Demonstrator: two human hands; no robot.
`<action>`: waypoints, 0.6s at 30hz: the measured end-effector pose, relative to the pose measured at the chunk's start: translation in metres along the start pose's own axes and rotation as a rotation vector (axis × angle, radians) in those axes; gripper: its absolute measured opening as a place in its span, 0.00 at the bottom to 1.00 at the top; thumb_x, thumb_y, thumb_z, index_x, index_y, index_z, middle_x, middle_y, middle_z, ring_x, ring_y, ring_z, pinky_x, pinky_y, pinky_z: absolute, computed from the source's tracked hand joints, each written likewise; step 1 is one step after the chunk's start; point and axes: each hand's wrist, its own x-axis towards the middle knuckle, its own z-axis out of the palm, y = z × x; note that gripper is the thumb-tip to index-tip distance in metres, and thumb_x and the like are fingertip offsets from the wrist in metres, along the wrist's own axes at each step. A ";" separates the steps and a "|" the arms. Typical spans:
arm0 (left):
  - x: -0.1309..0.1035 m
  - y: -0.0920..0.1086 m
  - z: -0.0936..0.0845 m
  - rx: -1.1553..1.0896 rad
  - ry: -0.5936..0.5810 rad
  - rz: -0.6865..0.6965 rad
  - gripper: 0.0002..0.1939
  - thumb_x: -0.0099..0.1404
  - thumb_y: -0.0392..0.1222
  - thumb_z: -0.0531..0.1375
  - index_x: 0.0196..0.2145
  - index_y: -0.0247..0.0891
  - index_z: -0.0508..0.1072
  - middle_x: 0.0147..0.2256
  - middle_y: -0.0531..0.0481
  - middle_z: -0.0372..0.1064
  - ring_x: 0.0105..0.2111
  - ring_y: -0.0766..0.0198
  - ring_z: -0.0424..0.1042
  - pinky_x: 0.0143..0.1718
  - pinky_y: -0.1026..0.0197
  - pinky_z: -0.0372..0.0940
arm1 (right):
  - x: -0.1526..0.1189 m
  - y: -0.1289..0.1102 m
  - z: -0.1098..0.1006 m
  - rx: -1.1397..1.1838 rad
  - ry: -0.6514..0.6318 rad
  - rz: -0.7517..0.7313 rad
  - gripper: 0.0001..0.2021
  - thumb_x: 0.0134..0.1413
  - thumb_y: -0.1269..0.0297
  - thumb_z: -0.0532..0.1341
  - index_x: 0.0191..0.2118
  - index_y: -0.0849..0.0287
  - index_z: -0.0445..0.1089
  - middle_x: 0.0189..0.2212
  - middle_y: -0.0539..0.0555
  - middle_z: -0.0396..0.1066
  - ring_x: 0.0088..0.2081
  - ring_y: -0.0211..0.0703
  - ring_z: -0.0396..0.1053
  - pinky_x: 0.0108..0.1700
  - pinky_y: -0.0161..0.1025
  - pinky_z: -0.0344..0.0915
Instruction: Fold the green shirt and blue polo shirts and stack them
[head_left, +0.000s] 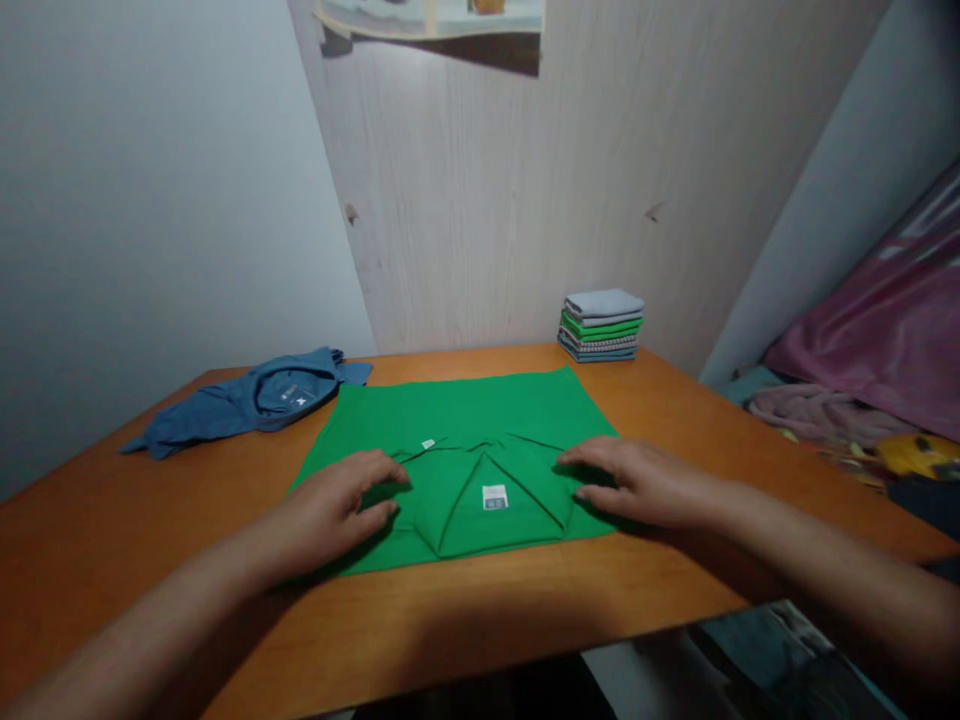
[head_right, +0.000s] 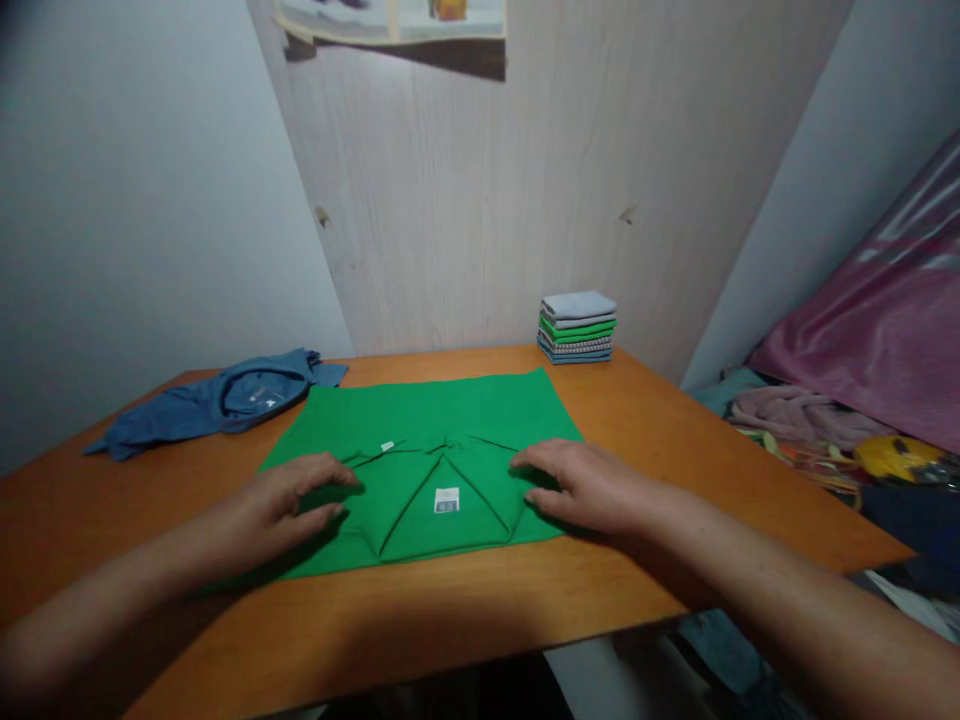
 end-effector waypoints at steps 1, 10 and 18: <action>-0.004 0.001 0.003 0.019 -0.011 0.002 0.14 0.66 0.44 0.56 0.49 0.44 0.72 0.47 0.48 0.72 0.46 0.56 0.71 0.49 0.56 0.65 | -0.005 -0.003 0.002 -0.010 -0.011 0.002 0.21 0.61 0.57 0.61 0.59 0.53 0.68 0.52 0.57 0.73 0.52 0.52 0.70 0.53 0.47 0.66; -0.009 0.009 0.017 0.180 -0.022 -0.015 0.13 0.65 0.41 0.56 0.47 0.44 0.71 0.45 0.47 0.70 0.47 0.54 0.69 0.49 0.54 0.64 | -0.011 -0.015 0.014 -0.172 0.023 -0.048 0.21 0.63 0.62 0.58 0.61 0.54 0.66 0.48 0.60 0.73 0.49 0.52 0.70 0.50 0.47 0.65; -0.007 0.022 0.016 0.294 -0.026 0.014 0.11 0.71 0.43 0.52 0.43 0.42 0.73 0.41 0.46 0.69 0.44 0.54 0.69 0.45 0.55 0.64 | -0.007 -0.014 0.022 -0.305 0.080 -0.134 0.13 0.65 0.63 0.56 0.52 0.54 0.72 0.40 0.58 0.73 0.41 0.47 0.70 0.40 0.41 0.60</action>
